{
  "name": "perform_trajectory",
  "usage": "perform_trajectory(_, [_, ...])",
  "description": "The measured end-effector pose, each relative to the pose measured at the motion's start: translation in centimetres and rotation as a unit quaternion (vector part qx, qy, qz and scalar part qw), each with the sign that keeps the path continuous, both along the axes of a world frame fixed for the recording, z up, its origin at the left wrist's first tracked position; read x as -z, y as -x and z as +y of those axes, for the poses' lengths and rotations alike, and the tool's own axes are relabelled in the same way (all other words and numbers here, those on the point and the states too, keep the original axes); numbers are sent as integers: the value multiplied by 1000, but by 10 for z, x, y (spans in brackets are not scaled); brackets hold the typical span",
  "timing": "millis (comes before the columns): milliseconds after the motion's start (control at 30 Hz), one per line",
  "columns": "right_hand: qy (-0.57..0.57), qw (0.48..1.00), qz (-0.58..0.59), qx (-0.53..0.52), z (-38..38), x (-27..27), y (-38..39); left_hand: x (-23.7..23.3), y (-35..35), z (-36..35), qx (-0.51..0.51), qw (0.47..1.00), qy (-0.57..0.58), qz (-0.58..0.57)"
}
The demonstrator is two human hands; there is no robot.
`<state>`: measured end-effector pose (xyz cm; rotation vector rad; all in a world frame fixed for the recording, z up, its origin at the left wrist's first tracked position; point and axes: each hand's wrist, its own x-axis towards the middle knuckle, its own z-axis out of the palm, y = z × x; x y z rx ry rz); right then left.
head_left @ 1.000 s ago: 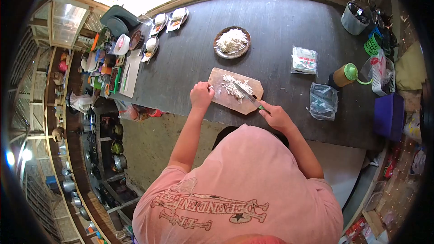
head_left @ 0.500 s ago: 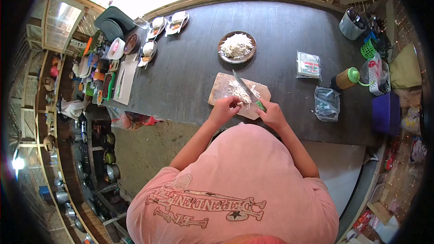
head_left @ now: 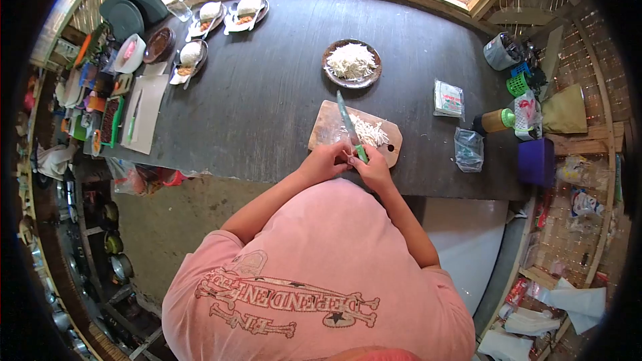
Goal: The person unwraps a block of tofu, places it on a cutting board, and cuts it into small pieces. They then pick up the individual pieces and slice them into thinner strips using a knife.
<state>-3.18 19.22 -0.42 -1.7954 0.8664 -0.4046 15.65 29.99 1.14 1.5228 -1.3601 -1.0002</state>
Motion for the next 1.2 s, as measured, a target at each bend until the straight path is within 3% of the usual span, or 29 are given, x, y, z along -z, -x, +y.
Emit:
perform_trajectory(167, [-223,969,-46,98,13,-16,2,4,-2,6,22,997,59,33])
perform_trajectory(267, [-249,959,-87,102,18,-19,3,0,-1,7,32,997,65,-19])
perform_trajectory(333, [-248,960,-90,99,18,-10,8,8,0,7,43,985,139,-94])
perform_trajectory(533, [-321,941,-88,58,7,-8,18,7,12,11,1,987,147,-63])
perform_trajectory(567, [-284,952,-95,68,8,-5,18,7,16,12,-3,987,147,-64])
perform_trajectory(633, [-247,961,-103,72,6,-7,16,5,22,11,-60,993,78,71])
perform_trajectory(800, [-2,998,-31,63,3,-18,16,19,34,7,-115,982,21,146])
perform_trajectory(967, [13,999,-42,29,-5,-10,17,18,32,8,-135,975,0,176])
perform_trajectory(1200, [10,1000,-5,-28,-14,-32,-3,10,24,12,-179,976,-8,124])
